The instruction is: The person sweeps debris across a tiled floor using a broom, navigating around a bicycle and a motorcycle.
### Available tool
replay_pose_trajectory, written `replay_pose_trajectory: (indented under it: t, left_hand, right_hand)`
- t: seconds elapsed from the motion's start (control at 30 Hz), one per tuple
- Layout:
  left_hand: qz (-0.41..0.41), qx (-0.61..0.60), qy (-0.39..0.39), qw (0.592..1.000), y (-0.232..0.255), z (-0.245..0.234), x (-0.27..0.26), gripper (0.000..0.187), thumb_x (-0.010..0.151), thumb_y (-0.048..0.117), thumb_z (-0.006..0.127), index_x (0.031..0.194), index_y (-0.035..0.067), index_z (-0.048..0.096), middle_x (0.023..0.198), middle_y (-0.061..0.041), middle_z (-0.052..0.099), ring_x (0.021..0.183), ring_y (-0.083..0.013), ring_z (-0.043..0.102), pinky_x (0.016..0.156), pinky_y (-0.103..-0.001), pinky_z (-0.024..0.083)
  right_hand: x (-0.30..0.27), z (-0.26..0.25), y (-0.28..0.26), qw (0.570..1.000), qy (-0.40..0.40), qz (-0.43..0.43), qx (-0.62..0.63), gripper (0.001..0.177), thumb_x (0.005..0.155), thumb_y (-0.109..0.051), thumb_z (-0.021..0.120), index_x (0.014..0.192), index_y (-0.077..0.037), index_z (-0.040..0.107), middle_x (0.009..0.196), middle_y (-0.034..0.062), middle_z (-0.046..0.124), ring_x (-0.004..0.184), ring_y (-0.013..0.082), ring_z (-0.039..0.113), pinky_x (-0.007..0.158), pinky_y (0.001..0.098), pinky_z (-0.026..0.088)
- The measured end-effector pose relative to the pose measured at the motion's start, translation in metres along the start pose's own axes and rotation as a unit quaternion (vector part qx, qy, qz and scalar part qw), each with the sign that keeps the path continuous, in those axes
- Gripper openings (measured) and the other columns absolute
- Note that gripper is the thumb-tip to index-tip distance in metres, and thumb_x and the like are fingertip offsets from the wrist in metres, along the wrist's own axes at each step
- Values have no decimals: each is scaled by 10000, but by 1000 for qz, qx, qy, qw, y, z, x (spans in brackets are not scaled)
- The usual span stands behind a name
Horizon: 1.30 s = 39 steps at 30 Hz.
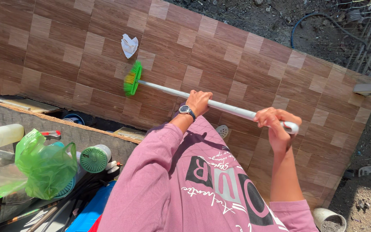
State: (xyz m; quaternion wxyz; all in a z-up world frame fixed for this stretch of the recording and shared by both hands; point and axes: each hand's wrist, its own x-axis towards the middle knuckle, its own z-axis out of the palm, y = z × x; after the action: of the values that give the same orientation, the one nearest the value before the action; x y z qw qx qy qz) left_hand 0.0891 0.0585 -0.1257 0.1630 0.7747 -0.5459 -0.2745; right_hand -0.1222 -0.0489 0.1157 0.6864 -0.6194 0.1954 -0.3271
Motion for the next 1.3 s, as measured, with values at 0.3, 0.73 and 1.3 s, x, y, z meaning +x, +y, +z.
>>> replay_pose_trajectory:
  t: [0.3,0.73,1.3]
  left_hand:
    - [163,-224,30,960,161,-38,-15,282,700,97,765,943,149,633,809,-94,716,832,-362,698,716,-480,535]
    - [35,-14,28,999,-60,13,-37,326,710,159,804,1000,177,656,833,-42,722,875,-253,704,831,-421,416]
    - [196,-222,20,955,200,-12,55,305,676,129,785,949,179,660,877,-40,746,885,-302,723,774,-438,533]
  right_hand:
    - [24,35,-160,939,-93,-187,-272,246,818,-28,595,585,-61,525,547,61,579,502,190,653,467,284,482]
    - [-10,60,27,995,-56,-39,-73,226,961,-19,602,741,30,593,738,160,662,763,274,683,781,400,561]
    - [37,-11,-142,924,-71,-175,-331,303,914,12,611,646,-111,544,603,58,596,605,205,680,527,254,525]
